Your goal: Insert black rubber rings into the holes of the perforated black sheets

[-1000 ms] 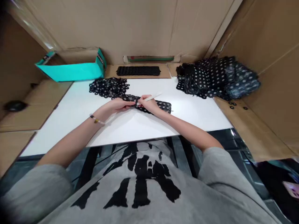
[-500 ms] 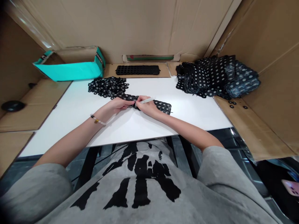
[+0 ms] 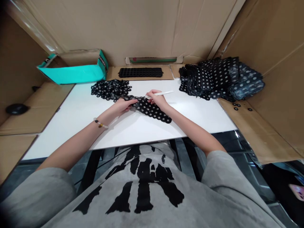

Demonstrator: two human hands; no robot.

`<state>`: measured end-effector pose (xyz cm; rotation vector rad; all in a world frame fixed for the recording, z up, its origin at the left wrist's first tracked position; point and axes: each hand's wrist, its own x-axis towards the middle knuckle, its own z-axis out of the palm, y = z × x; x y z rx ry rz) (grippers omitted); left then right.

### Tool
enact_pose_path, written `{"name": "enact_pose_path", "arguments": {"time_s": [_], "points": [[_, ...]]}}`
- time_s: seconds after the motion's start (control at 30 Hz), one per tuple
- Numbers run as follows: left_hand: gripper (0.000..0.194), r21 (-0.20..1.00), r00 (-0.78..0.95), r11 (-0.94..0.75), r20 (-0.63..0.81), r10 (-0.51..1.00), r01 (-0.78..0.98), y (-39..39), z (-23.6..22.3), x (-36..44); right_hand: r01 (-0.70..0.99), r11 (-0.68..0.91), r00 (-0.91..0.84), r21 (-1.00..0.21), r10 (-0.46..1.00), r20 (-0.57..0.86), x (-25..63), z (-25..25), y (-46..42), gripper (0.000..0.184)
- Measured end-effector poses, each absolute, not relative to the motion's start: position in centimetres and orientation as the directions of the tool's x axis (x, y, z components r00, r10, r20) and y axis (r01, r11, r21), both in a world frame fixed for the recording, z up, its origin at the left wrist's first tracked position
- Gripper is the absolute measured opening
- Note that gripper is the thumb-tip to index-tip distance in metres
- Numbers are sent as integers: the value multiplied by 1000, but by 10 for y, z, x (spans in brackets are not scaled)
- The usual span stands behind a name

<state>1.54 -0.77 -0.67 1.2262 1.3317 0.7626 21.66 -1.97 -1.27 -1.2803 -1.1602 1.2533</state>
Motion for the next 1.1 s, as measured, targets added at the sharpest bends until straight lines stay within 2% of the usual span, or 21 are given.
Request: {"name": "enact_pose_path", "arguments": {"time_s": [0.1, 0.17, 0.33, 0.53, 0.7, 0.8, 0.9, 1.0, 1.1], "points": [[28, 946, 152, 183, -229, 962, 267, -11, -8, 19, -60, -212, -39, -975, 977, -210, 222, -9, -15, 10], [26, 949, 168, 131, -184, 969, 286, -14, -8, 20, -83, -244, -85, -966, 968, -237, 221, -9, -16, 10], [33, 937, 253, 43, -138, 958, 347, -18, -5, 18, -162, -146, -88, -976, 987, -133, 215, -13, -19, 18], [37, 910, 333, -94, -50, 941, 404, -19, -2, 16, -171, -83, -60, -982, 995, -73, 210, -16, -23, 22], [37, 865, 259, -175, 55, 964, 470, -19, -7, 16, -148, -98, -51, -984, 994, -92, 208, -13, -26, 24], [32, 892, 182, -110, 32, 983, 438, -14, -12, 15, -97, -83, -3, -992, 997, -83, 206, -13, -26, 25], [24, 954, 167, 84, -136, 977, 288, -8, -16, 15, -11, -56, 56, -998, 997, -57, 205, -16, -27, 24], [32, 949, 193, 243, -282, 940, 201, -5, -14, 15, 41, -74, 32, -996, 997, -73, 202, -20, -29, 21], [36, 942, 199, 253, -297, 934, 221, -6, -12, 15, 71, -85, 8, -994, 996, -85, 200, -21, -31, 19]]}}
